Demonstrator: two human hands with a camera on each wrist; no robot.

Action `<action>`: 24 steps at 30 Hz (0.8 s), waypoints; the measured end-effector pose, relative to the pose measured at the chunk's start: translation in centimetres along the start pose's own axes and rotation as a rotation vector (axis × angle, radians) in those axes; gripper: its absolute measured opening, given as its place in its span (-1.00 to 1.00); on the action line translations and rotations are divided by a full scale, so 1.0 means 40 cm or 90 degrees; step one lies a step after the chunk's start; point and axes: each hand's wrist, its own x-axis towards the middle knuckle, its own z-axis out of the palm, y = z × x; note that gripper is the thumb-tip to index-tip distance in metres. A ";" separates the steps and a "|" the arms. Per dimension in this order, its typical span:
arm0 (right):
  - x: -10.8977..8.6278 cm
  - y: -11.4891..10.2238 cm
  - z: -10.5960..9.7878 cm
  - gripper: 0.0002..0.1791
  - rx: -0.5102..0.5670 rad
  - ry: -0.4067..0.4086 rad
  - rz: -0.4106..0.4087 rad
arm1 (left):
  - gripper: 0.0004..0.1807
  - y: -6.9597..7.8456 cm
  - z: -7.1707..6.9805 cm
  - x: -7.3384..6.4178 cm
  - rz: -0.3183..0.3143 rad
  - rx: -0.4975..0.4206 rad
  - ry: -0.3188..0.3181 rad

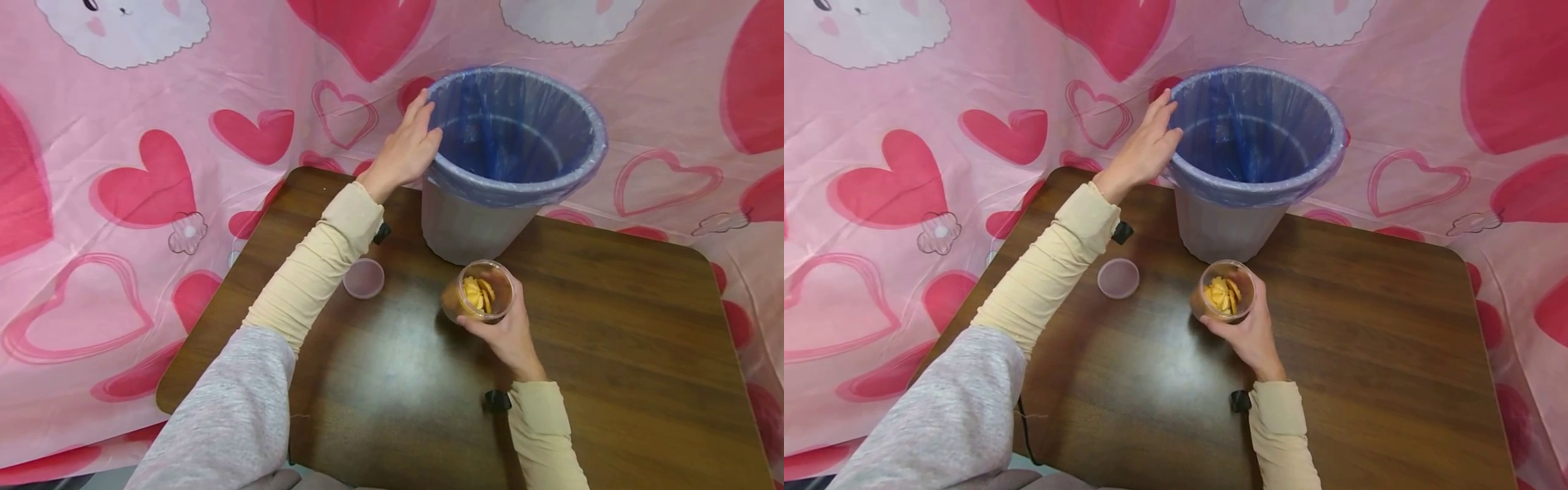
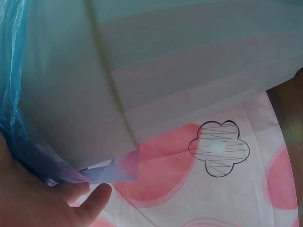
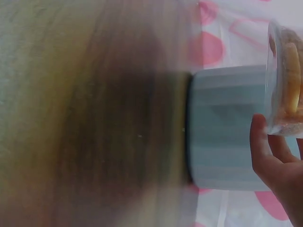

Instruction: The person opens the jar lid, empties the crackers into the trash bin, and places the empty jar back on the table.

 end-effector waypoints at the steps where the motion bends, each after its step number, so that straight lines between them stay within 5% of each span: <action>1: 0.002 -0.004 -0.001 0.02 0.003 0.003 -0.004 | -0.37 0.000 0.000 0.000 0.001 0.000 0.000; 16: 0.026 -0.056 -0.040 0.03 0.083 0.065 -0.107 | -0.37 0.002 0.000 -0.002 0.006 -0.004 -0.004; 24: 0.038 -0.080 -0.071 -0.01 0.075 0.114 -0.083 | -0.37 0.002 0.000 -0.003 0.010 -0.006 -0.005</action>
